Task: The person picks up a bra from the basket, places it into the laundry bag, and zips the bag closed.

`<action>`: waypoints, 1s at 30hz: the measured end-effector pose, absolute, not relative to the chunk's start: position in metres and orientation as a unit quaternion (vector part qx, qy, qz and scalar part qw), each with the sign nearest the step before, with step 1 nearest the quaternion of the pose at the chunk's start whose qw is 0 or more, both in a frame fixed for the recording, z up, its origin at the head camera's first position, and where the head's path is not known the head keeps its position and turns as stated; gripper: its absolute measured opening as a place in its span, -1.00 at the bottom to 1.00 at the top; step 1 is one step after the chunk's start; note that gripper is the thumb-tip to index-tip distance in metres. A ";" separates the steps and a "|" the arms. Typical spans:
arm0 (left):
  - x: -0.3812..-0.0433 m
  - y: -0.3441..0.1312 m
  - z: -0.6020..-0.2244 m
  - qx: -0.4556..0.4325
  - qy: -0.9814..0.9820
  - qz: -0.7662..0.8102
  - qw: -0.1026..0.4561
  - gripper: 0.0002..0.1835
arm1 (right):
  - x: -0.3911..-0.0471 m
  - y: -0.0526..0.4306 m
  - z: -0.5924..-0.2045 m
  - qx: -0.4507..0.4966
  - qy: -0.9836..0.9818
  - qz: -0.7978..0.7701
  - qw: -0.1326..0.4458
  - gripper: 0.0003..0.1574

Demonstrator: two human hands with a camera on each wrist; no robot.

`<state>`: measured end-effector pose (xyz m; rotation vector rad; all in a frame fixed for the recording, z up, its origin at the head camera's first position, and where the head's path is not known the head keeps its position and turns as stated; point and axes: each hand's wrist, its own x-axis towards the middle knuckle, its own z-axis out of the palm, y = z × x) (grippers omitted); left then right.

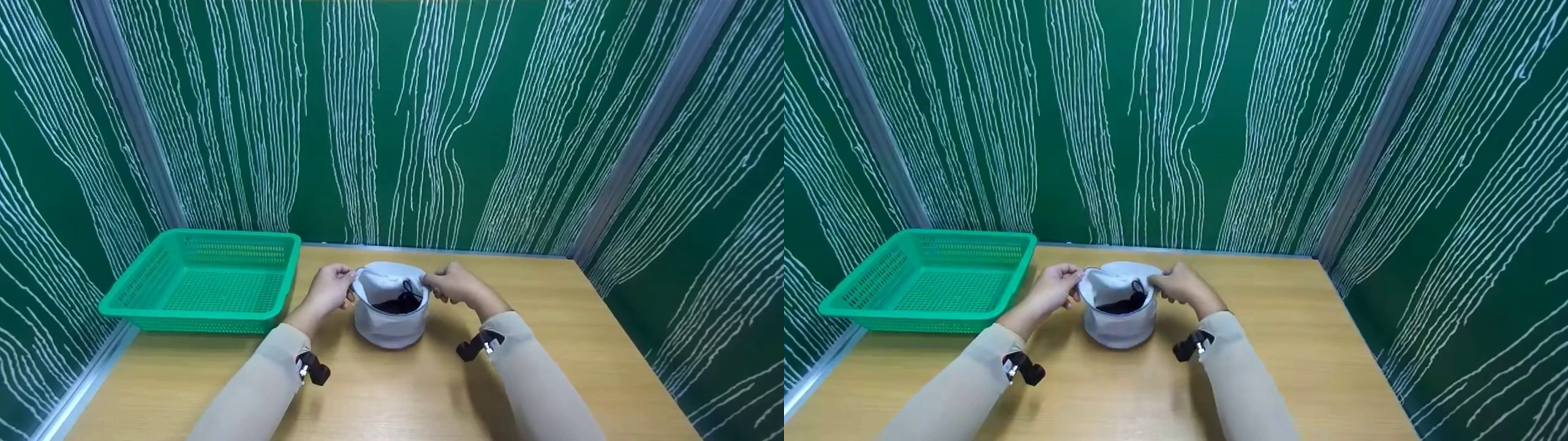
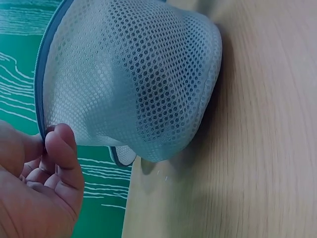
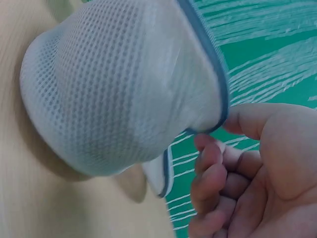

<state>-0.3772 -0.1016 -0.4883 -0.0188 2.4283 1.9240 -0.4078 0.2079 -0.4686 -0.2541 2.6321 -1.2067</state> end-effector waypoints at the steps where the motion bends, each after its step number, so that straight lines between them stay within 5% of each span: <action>1: -0.378 -0.101 -0.488 -0.009 0.785 0.619 0.024 -0.77 | -0.410 0.209 -0.474 -0.084 0.897 -0.419 0.115 -0.47; 14: -0.380 -0.099 -0.490 -0.019 0.782 0.622 0.019 -0.74 | -0.429 0.192 -0.521 0.024 0.811 -0.576 0.102 -0.25; 30: -0.376 -0.104 -0.491 -0.016 0.785 0.619 0.027 -0.73 | -0.437 0.175 -0.524 0.011 0.824 -0.553 0.126 -0.28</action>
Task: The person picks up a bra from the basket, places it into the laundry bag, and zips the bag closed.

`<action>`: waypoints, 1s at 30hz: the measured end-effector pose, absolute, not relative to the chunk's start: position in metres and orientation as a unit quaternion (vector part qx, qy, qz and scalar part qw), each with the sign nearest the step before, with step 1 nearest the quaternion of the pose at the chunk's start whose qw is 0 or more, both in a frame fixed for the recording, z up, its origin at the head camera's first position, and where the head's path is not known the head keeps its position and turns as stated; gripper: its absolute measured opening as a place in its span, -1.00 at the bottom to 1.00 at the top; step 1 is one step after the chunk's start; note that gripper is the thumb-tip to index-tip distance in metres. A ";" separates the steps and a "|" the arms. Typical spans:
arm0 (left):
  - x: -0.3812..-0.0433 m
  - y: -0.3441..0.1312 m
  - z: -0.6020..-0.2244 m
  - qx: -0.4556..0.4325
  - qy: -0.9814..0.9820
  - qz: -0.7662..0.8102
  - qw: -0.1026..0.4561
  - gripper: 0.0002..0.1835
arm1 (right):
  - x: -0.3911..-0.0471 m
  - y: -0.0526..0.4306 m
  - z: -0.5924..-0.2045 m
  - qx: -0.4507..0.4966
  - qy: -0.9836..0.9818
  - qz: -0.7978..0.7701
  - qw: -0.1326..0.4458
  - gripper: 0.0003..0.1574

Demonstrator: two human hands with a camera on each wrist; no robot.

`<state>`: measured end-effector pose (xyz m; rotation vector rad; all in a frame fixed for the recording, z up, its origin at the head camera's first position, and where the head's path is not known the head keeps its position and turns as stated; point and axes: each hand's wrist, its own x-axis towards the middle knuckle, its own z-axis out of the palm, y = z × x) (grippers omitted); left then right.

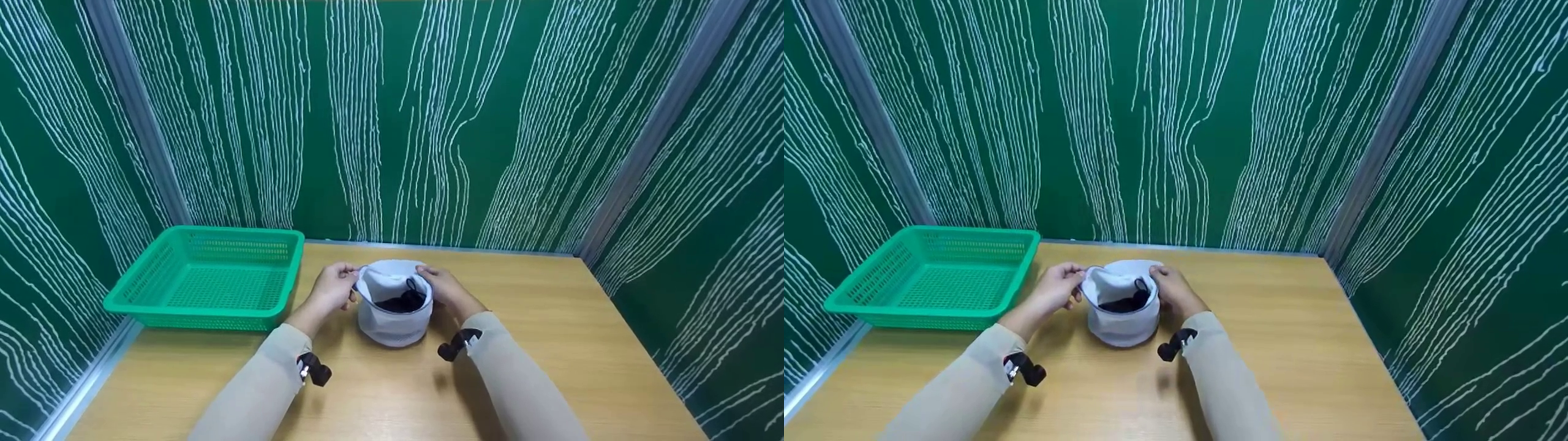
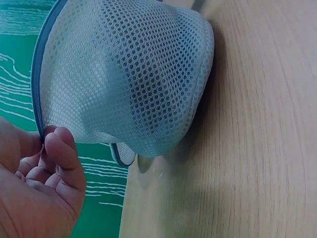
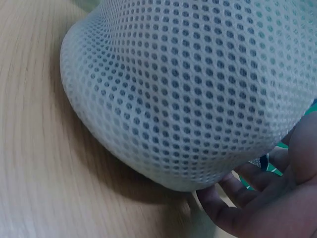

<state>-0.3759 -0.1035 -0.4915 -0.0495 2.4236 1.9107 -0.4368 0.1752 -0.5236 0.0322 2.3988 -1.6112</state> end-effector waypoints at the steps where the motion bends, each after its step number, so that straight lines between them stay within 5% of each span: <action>1: -0.376 -0.104 -0.492 -0.015 0.786 0.618 0.027 -0.73 | -0.437 0.176 -0.524 0.011 0.821 -0.557 0.124 -0.29; 17: -0.375 -0.103 -0.494 -0.011 0.780 0.625 0.018 -0.79 | -0.437 0.182 -0.511 0.018 0.757 -0.650 0.064 -0.48; 30: -0.373 -0.102 -0.496 -0.024 0.779 0.626 0.028 -0.75 | -0.437 0.183 -0.496 -0.004 0.723 -0.688 -0.059 -0.79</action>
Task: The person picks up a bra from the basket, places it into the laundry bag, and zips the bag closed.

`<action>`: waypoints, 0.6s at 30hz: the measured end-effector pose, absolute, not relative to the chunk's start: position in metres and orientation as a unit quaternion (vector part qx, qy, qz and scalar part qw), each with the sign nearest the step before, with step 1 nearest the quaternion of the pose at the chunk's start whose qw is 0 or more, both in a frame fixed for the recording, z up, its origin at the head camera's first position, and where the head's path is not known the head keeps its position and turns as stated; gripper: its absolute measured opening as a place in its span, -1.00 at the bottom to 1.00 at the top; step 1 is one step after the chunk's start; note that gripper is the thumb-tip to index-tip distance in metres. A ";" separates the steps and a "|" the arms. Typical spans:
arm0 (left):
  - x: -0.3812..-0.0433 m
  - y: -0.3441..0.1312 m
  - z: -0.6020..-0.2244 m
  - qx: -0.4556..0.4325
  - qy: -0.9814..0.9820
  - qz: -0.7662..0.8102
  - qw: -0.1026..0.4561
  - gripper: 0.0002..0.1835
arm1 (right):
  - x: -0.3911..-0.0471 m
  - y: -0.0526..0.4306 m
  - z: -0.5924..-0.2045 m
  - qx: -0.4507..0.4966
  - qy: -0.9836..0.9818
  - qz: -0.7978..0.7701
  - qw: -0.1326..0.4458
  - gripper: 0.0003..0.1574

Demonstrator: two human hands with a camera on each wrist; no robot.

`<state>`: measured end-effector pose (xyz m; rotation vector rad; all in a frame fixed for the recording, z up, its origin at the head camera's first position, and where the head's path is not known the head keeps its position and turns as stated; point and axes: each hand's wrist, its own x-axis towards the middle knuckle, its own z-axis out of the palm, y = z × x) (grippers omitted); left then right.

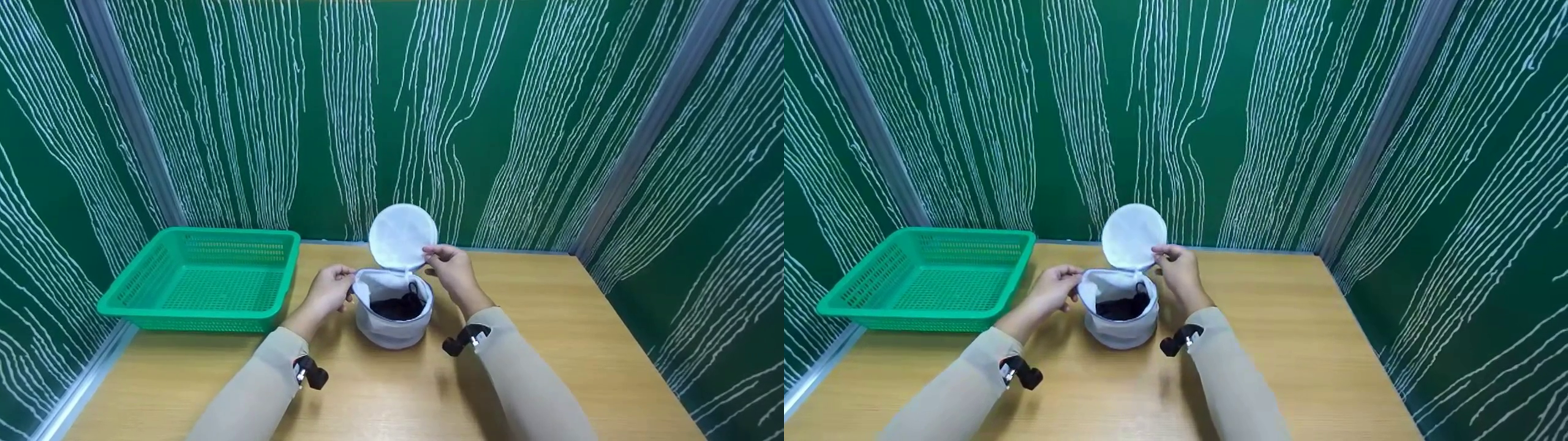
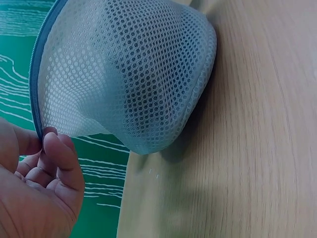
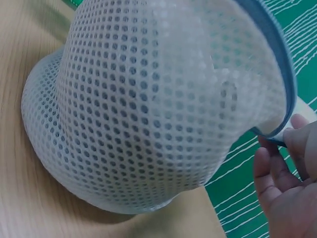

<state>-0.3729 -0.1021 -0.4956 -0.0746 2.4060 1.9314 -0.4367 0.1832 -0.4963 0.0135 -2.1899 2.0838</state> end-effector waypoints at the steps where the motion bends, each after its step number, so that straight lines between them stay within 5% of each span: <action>1: -0.373 -0.102 -0.495 -0.024 0.779 0.626 0.026 -0.76 | -0.436 0.184 -0.495 0.010 -0.718 0.693 0.070 -0.82; 18: -0.371 -0.102 -0.497 -0.033 0.764 0.644 0.014 -0.80 | -0.422 0.185 -0.485 0.066 -0.652 0.744 0.130 -0.58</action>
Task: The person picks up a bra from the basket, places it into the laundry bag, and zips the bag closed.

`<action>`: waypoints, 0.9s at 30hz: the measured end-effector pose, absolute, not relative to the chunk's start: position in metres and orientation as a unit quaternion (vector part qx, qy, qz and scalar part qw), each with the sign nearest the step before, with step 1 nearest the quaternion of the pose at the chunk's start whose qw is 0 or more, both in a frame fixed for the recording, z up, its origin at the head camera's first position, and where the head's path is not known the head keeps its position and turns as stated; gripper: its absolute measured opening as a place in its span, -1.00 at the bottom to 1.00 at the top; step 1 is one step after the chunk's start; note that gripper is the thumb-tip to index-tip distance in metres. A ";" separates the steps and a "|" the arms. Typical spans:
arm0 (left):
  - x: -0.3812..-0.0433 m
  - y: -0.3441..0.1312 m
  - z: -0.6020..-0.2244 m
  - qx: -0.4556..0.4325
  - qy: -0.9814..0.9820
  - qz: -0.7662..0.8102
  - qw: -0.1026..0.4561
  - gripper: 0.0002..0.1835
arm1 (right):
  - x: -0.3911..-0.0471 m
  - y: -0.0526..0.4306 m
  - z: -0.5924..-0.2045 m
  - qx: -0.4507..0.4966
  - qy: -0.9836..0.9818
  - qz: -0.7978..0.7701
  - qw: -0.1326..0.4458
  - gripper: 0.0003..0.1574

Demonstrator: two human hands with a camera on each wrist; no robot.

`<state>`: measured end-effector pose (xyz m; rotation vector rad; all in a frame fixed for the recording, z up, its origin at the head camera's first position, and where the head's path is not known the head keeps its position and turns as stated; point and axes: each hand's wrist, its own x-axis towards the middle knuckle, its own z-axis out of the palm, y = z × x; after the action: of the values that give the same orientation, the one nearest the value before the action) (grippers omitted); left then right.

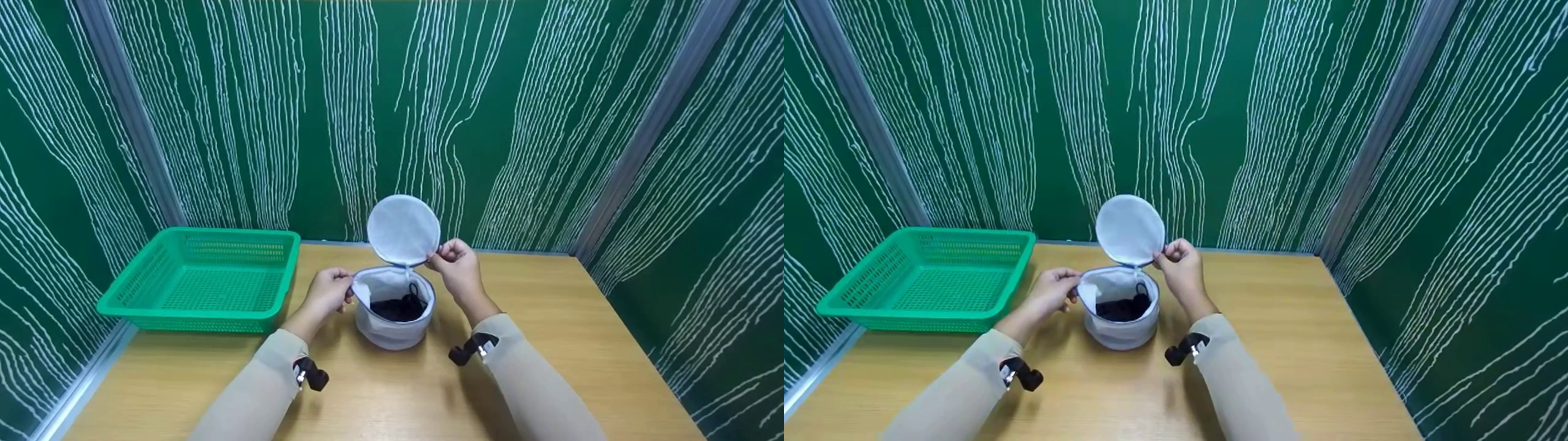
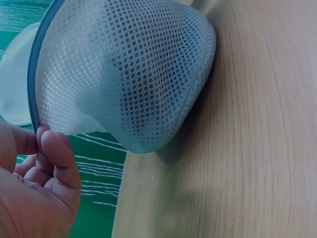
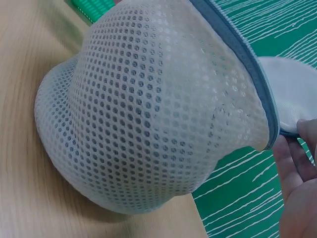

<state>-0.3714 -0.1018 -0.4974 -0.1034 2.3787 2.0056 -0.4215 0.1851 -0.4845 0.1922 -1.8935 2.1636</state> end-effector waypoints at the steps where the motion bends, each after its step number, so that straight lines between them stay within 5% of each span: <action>1: -0.371 -0.102 -0.498 -0.033 0.764 0.644 0.013 -0.80 | -0.421 0.186 -0.485 0.069 -0.651 0.745 0.129 -0.58; 16: -0.370 -0.102 -0.501 -0.025 0.750 0.661 0.000 -0.79 | -0.402 0.199 -0.493 0.122 -0.752 0.627 0.163 -0.54; 27: -0.373 -0.106 -0.506 -0.054 0.731 0.679 0.027 -0.81 | -0.387 0.204 -0.495 0.255 -0.832 0.478 0.121 -0.62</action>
<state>-0.3726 -0.1061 -0.5064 -0.1679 2.2597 2.0985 -0.3868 0.2044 -0.4946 0.7438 -2.4299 1.3955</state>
